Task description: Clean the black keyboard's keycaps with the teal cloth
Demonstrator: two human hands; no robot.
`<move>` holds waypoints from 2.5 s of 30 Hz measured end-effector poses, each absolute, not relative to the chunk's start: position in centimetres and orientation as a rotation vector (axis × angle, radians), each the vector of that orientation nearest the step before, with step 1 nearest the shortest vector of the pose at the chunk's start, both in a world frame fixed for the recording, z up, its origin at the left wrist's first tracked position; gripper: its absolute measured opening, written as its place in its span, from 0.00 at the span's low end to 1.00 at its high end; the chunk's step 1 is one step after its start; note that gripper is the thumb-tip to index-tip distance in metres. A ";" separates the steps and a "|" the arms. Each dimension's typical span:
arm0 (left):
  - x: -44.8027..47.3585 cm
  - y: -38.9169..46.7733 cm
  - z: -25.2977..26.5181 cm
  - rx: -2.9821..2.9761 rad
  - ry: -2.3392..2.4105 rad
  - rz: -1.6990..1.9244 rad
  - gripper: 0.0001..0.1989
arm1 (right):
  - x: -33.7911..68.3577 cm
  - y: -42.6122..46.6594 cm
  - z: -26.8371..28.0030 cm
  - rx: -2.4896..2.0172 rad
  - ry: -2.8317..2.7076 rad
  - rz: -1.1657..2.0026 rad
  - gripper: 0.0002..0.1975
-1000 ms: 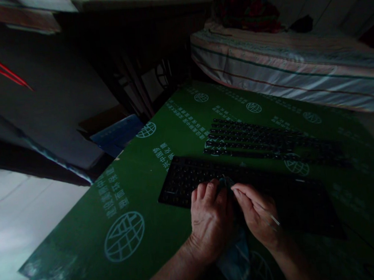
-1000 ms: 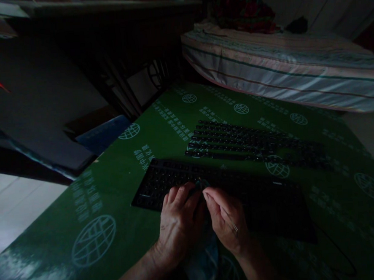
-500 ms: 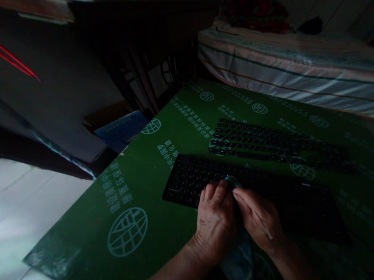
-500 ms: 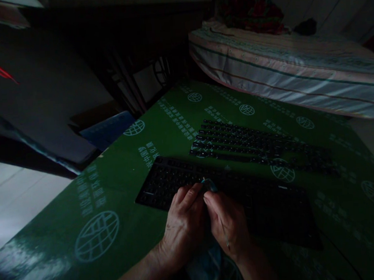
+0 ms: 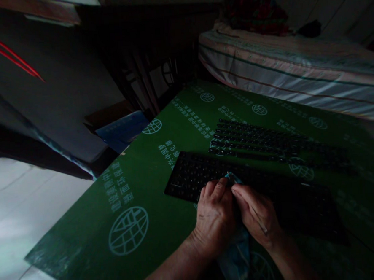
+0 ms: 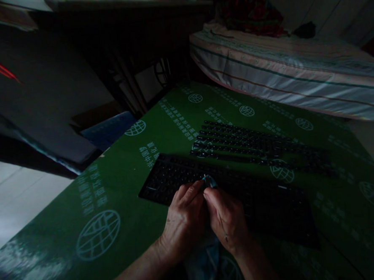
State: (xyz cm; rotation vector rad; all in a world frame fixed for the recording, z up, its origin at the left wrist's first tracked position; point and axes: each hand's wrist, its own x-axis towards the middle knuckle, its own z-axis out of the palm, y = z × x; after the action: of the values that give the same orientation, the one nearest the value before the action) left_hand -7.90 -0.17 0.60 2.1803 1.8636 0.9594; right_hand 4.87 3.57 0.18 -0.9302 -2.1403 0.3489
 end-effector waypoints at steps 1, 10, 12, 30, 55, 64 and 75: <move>-7.9 -0.1 0.6 2.192 1.864 0.955 0.11 | 4.9 3.6 0.1 -0.924 -2.150 0.364 0.07; -8.3 0.1 0.9 2.286 1.895 0.795 0.10 | 4.7 3.7 0.5 -0.936 -2.137 0.358 0.09; -8.3 -0.2 1.0 2.300 1.898 0.785 0.10 | 4.8 3.4 0.6 -0.938 -2.135 0.403 0.08; -7.9 -0.9 1.7 2.185 1.915 0.737 0.13 | 4.8 3.7 0.9 -0.970 -2.104 0.436 0.08; -8.5 -0.8 1.7 2.198 1.838 0.889 0.11 | 5.0 3.3 0.5 -0.913 -2.186 0.355 0.09; -8.4 -0.8 1.6 2.176 1.841 0.900 0.11 | 5.0 3.1 1.0 -0.907 -2.153 0.444 0.09; -8.4 -0.8 2.1 2.129 1.836 0.871 0.12 | 5.2 3.2 0.7 -0.916 -2.148 0.454 0.08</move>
State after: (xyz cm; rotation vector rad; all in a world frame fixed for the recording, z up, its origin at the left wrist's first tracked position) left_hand -8.44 -0.76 2.08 2.1289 1.8358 0.8705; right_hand 5.23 3.18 0.70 -0.9161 -2.1478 0.4536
